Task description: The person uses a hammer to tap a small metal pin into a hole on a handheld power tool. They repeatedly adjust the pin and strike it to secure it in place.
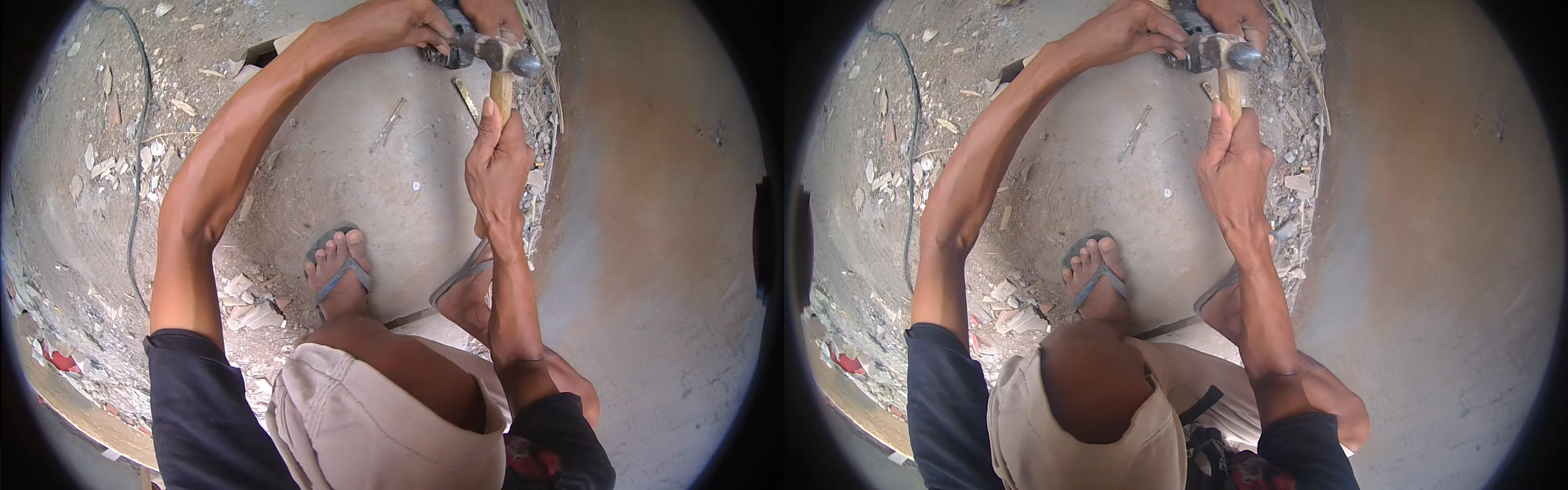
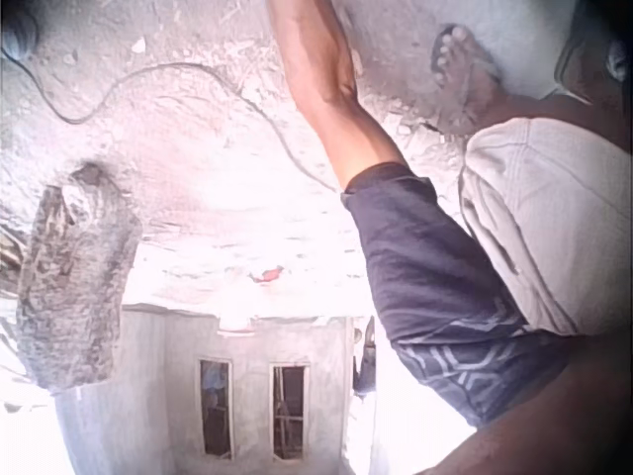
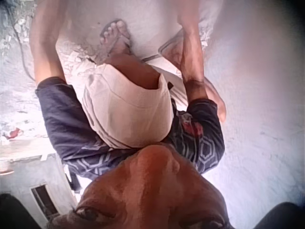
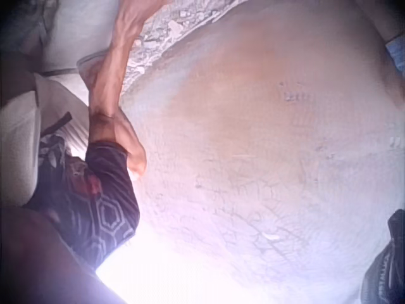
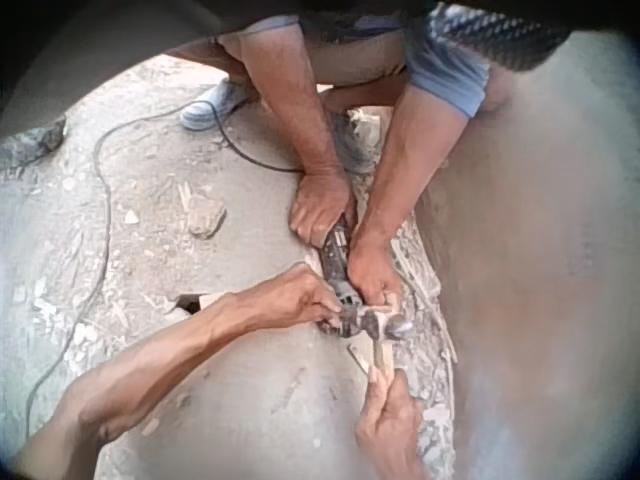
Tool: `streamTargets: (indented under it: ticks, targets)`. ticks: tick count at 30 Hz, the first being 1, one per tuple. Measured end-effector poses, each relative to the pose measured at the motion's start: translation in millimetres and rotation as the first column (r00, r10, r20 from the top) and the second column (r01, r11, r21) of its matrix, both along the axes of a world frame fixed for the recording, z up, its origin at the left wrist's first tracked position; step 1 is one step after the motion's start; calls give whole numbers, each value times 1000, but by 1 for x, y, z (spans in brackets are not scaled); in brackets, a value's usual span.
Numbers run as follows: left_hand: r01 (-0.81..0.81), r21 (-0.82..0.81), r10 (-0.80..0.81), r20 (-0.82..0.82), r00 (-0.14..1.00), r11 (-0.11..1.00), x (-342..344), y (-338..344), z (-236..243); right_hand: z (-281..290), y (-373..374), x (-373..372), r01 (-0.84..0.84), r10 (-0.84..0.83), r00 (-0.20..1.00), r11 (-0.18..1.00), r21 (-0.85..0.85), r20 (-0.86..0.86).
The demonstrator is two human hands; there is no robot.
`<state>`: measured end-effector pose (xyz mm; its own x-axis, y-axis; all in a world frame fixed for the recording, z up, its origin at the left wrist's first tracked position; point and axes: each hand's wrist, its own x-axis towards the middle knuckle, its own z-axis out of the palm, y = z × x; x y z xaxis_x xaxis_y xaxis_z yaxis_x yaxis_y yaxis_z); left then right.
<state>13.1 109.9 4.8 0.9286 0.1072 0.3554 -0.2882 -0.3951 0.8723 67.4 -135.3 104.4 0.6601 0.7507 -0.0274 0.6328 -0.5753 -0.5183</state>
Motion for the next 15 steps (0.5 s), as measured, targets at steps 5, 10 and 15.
streamTargets:
  ticks: [5,10,15]
  targets:
    - [82,65,-83,22,996,995,-1,7,11,-4,0,-8,24,-24,1000,999,-25,15]
    - [52,34,-54,51,997,998,3,5,1,-10,-3,-10,36,-47,998,965,260,36]
    - [45,20,-47,74,996,999,0,10,-11,-18,2,-10,17,-10,999,977,-215,37]
